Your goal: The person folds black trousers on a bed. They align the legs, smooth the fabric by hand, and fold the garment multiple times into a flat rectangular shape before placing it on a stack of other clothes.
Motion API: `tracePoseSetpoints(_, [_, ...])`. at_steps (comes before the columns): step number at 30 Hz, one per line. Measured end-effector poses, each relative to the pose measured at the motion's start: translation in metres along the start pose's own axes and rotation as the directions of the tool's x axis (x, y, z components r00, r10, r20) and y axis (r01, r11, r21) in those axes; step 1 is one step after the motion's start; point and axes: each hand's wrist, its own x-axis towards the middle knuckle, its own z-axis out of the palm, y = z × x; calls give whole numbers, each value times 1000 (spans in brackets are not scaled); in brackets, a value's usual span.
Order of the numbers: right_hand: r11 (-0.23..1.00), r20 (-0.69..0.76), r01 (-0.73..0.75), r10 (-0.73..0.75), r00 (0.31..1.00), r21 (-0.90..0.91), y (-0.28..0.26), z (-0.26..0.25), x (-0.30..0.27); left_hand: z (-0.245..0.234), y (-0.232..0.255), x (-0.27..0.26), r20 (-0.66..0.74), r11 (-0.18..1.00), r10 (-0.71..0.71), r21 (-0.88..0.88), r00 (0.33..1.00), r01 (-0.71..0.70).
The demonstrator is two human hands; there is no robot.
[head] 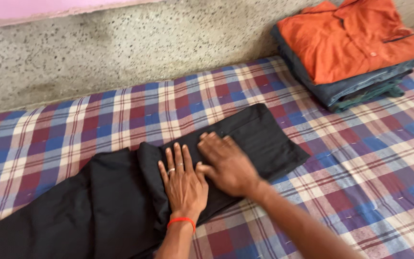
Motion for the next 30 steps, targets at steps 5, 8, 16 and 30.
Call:
tracePoseSetpoints(5, [981, -16, -137, 136, 991, -139, 75, -30, -16, -4, -9, 3, 46, 999, -36, -23, 998, 37])
tracePoseSetpoints(8, [968, -96, -172, 157, 983, -183, 95, -33, -15, -6, -12, 9, 38, 999, -36, -9, 999, 37])
tracePoseSetpoints(16, [999, -74, 9, -12, 997, -44, 0, 12, -20, -1, 25, -20, 65, 988, 82, 127, 995, -89])
tracePoseSetpoints(30, [959, -140, -208, 182, 973, -192, 45, -2, -16, -25, -13, 12, 317, 973, -66, 232, 946, -10])
